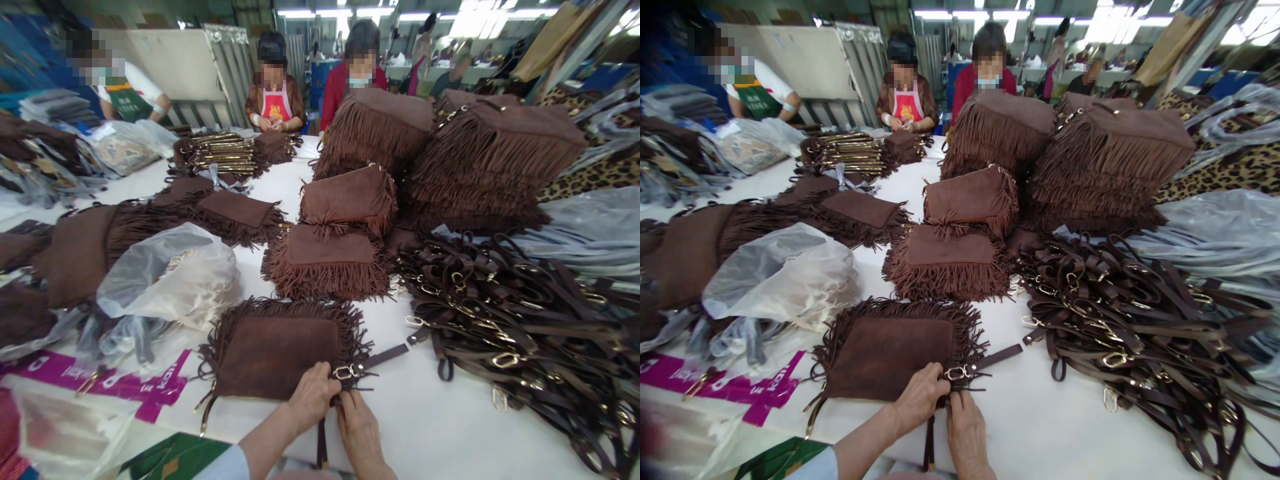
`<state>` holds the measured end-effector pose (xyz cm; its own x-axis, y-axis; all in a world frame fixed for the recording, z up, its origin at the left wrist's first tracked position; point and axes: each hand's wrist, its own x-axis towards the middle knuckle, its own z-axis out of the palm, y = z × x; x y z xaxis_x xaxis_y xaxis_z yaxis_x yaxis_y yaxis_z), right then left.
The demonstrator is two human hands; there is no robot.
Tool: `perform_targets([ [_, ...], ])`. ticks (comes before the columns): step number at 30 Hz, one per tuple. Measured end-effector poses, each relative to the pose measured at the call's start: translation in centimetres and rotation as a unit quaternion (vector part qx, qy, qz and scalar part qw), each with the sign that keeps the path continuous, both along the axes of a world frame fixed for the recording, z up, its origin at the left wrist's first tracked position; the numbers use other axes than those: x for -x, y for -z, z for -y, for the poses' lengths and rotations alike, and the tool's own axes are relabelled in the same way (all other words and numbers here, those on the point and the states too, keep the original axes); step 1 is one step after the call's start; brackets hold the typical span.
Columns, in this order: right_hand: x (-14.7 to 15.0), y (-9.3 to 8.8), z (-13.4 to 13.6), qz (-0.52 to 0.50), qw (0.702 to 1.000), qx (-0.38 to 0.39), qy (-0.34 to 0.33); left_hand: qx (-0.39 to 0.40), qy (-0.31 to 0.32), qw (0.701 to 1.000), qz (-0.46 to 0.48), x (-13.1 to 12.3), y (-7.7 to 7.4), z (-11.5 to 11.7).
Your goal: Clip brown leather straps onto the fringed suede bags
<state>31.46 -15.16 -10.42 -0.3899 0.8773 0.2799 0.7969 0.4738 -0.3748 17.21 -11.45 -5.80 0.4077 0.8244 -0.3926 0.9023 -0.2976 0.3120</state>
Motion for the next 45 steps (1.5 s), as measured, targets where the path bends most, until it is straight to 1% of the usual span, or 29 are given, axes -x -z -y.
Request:
perform_targets([
  [3,0.3,1.2,-0.3,0.017,0.999,-0.038,0.002,-0.007,0.010,1.000,-0.006,-0.4,0.1,0.6],
  [5,0.4,1.4,-0.3,0.031,0.998,-0.063,0.002,-0.015,0.015,1.000,-0.003,-0.5,0.1,1.1],
  [8,0.2,0.6,-0.3,0.045,0.996,-0.081,0.001,-0.025,0.038,0.999,0.004,-0.5,0.1,1.6],
  [10,-0.9,-0.4,-1.2,0.052,0.996,-0.078,0.001,-0.026,0.046,0.999,-0.003,-0.6,0.3,1.8],
  [12,-2.9,-1.5,-3.3,0.066,0.995,-0.077,0.021,-0.018,0.037,0.999,-0.014,-0.7,0.7,1.7],
  [15,-7.1,-3.1,-8.4,0.106,0.983,-0.095,0.117,-0.002,0.013,1.000,-0.017,-0.9,1.1,1.6],
  [17,-9.6,-3.7,-12.0,0.142,0.972,-0.090,0.164,0.013,-0.003,1.000,-0.006,-0.8,1.1,1.6],
  [18,-10.6,-3.9,-13.6,0.157,0.968,-0.085,0.174,0.022,-0.012,1.000,0.006,-0.7,1.0,1.6],
  [20,-11.9,-4.0,-15.8,0.182,0.965,-0.072,0.173,0.041,-0.031,0.998,0.039,-0.4,0.5,1.6],
  [23,-12.8,-3.7,-17.2,0.203,0.965,-0.056,0.155,0.066,-0.078,0.989,0.105,0.0,-0.5,1.4],
  [25,-13.1,-3.4,-17.0,0.201,0.969,-0.053,0.135,0.076,-0.118,0.979,0.149,0.0,-1.3,1.0],
  [28,-13.2,-3.4,-15.3,0.173,0.979,-0.059,0.087,0.061,-0.200,0.952,0.224,-0.7,-2.5,0.1],
  [29,-13.0,-3.5,-14.5,0.159,0.983,-0.063,0.071,0.066,-0.238,0.933,0.261,-1.2,-2.8,-0.3],
  [30,-12.7,-3.8,-13.5,0.142,0.986,-0.067,0.054,0.084,-0.279,0.908,0.302,-1.6,-3.2,-0.8],
  [32,-11.7,-4.4,-11.3,0.107,0.992,-0.071,0.014,0.151,-0.342,0.847,0.377,-2.7,-3.7,-1.8],
  [33,-10.9,-4.9,-10.1,0.085,0.994,-0.064,-0.009,0.188,-0.360,0.821,0.402,-3.2,-4.0,-2.3],
  [34,-10.0,-5.4,-9.0,0.058,0.997,-0.044,-0.028,0.219,-0.368,0.801,0.418,-3.7,-4.2,-2.7],
  [35,-9.1,-5.9,-8.0,0.028,0.999,-0.007,-0.040,0.240,-0.367,0.791,0.427,-4.1,-4.4,-3.0],
  [36,-8.1,-6.4,-7.1,-0.027,0.997,0.064,-0.041,0.253,-0.361,0.786,0.434,-4.4,-4.6,-3.2],
  [37,-7.1,-6.9,-6.4,-0.080,0.985,0.151,-0.035,0.263,-0.357,0.780,0.441,-4.7,-4.8,-3.3],
  [38,-6.2,-7.4,-5.8,-0.128,0.963,0.236,-0.028,0.270,-0.354,0.776,0.446,-4.9,-5.0,-3.3],
  [39,-5.4,-7.8,-5.3,-0.172,0.935,0.309,-0.019,0.274,-0.352,0.774,0.449,-4.9,-5.1,-3.2],
  [40,-4.7,-8.0,-5.0,-0.203,0.910,0.361,-0.011,0.277,-0.351,0.772,0.452,-4.9,-5.2,-3.1],
  [41,-4.2,-8.2,-4.8,-0.224,0.890,0.397,-0.003,0.280,-0.351,0.770,0.454,-4.8,-5.3,-3.0],
  [43,-3.6,-8.4,-4.6,-0.251,0.864,0.436,0.005,0.286,-0.356,0.763,0.457,-4.5,-5.3,-2.7],
  [44,-3.4,-8.4,-4.4,-0.256,0.858,0.445,0.006,0.291,-0.363,0.758,0.457,-4.3,-5.3,-2.6],
  [45,-3.4,-8.4,-4.3,-0.252,0.859,0.446,0.002,0.295,-0.374,0.752,0.455,-4.1,-5.2,-2.5],
])
